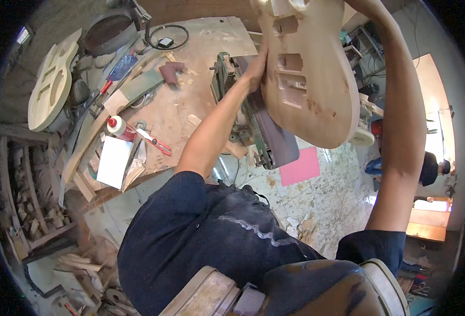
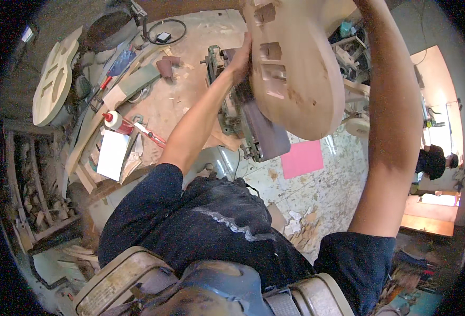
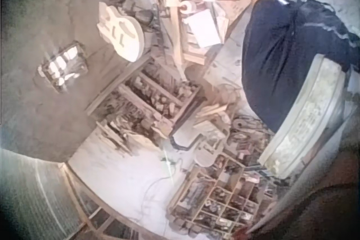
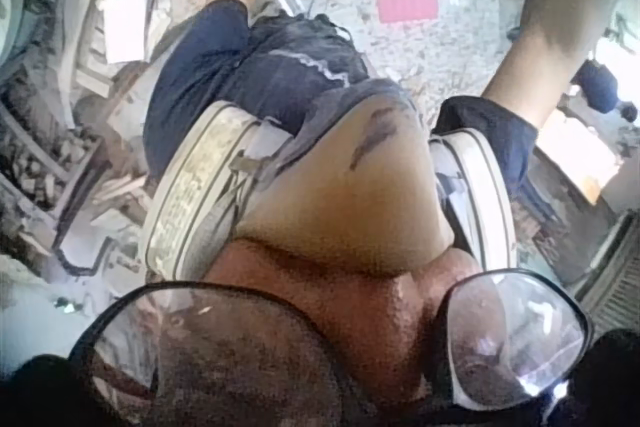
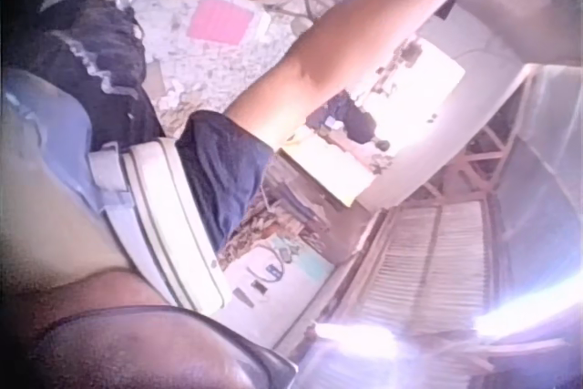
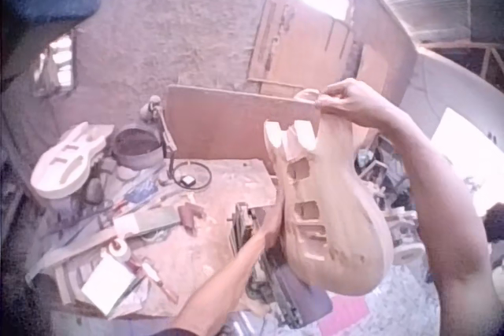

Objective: The person sands the edges and contours of a wooden guitar body using a stationary belt sander. The person holds the guitar body with both hands, pressing it against the moving belt and rotating it to sand different parts of the curved edge.

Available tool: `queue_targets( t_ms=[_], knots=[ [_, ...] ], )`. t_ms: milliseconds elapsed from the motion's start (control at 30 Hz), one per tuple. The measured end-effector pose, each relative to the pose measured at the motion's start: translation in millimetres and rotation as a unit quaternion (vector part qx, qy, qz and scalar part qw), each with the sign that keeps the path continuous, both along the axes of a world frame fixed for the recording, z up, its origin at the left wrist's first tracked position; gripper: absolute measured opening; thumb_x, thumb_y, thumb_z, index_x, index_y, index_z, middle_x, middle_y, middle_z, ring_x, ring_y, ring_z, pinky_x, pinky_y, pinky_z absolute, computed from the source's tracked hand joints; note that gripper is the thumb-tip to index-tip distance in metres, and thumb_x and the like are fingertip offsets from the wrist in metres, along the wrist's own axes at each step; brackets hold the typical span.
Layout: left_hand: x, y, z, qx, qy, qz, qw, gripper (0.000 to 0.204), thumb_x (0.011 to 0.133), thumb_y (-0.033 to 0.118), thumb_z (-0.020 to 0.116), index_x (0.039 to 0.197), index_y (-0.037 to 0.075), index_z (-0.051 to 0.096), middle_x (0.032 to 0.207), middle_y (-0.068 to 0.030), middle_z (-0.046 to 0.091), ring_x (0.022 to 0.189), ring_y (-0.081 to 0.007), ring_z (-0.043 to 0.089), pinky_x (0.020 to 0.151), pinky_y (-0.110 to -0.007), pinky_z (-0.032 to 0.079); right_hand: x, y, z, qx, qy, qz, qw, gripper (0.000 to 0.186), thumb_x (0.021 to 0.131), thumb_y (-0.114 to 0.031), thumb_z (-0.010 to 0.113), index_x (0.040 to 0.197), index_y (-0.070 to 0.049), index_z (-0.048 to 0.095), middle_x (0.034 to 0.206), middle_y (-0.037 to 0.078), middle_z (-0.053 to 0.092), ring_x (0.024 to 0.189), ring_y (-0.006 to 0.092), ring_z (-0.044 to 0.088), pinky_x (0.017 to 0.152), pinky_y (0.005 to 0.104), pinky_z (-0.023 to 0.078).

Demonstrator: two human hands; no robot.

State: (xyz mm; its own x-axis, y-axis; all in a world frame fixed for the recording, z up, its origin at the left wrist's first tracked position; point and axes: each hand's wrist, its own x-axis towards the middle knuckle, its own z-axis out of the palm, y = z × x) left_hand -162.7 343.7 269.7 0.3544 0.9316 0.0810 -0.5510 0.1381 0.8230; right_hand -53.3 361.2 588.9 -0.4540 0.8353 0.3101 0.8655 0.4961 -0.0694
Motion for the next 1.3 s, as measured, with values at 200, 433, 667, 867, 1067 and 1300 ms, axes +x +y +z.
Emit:
queue_targets(
  t_ms=[200, 433, 667, 867, 1067, 1300],
  knots=[
    [0, -4, -14, -0.043, -0.047, -0.031, 0.998, 0.093, 0.094, 0.078, 0.024, 0.153, 0.008, 0.035, 0.152, -0.012, 0.044, 0.137, -0.0244, 0.045, 0.114, -0.041, 0.036, -20, 37, -22, 0.013, 0.038, 0.029, 0.999, 0.042, 0.091, -0.041, 0.065, 0.111, -0.005, 0.073, 0.1, 0.014, 0.075, 0.092, 0.0237, 0.07, 0.083, 0.0373, 0.054],
    [-7, 16, -23, -0.052, -0.094, -0.04, 0.993, 0.089, 0.095, 0.076, 0.025, 0.152, 0.009, 0.036, 0.149, -0.0113, 0.048, 0.133, -0.0252, 0.049, 0.112, -0.042, 0.038, -32, 36, -20, 0.036, 0.0, 0.005, 0.999, 0.042, 0.09, -0.04, 0.064, 0.107, -0.003, 0.073, 0.098, 0.018, 0.073, 0.092, 0.0255, 0.071, 0.083, 0.0391, 0.054],
    [-10, 32, 4, -0.051, 0.035, 0.059, 0.996, 0.084, 0.099, 0.071, 0.026, 0.143, 0.003, 0.051, 0.139, -0.0134, 0.057, 0.126, -0.0229, 0.053, 0.108, -0.037, 0.038, -11, -35, -14, 0.12, 0.101, -0.005, 0.988, 0.035, 0.091, -0.032, 0.065, 0.1, 0.001, 0.071, 0.081, 0.015, 0.069, 0.077, 0.0193, 0.065, 0.073, 0.0345, 0.051],
    [-13, 51, 13, 0.083, 0.113, 0.117, 0.983, 0.087, 0.1, 0.07, 0.023, 0.131, -0.001, 0.061, 0.128, -0.0168, 0.064, 0.121, -0.0249, 0.056, 0.105, -0.036, 0.04, 1, -98, -28, 0.178, 0.178, -0.024, 0.968, 0.027, 0.09, -0.024, 0.068, 0.098, 0.002, 0.069, 0.074, 0.01, 0.065, 0.071, 0.0112, 0.057, 0.066, 0.0299, 0.048],
    [-24, 71, 13, 0.16, 0.203, 0.157, 0.953, 0.093, 0.099, 0.073, 0.017, 0.117, -0.005, 0.066, 0.112, -0.0242, 0.069, 0.111, -0.0322, 0.062, 0.097, -0.039, 0.044, 35, -127, -62, 0.233, 0.199, -0.027, 0.951, 0.039, 0.095, -0.04, 0.068, 0.112, -0.006, 0.071, 0.078, 0.0, 0.063, 0.071, 0.0042, 0.056, 0.063, 0.0182, 0.044],
    [-9, 94, -6, 0.192, 0.176, 0.152, 0.953, 0.09, 0.1, 0.07, 0.017, 0.117, -0.004, 0.066, 0.114, -0.023, 0.069, 0.11, -0.0332, 0.062, 0.094, -0.04, 0.044, 36, -137, -64, 0.229, 0.224, -0.022, 0.947, 0.03, 0.094, -0.032, 0.072, 0.112, -0.008, 0.073, 0.081, 0.0, 0.064, 0.074, 0.0045, 0.055, 0.065, 0.0199, 0.045]
  ],
)
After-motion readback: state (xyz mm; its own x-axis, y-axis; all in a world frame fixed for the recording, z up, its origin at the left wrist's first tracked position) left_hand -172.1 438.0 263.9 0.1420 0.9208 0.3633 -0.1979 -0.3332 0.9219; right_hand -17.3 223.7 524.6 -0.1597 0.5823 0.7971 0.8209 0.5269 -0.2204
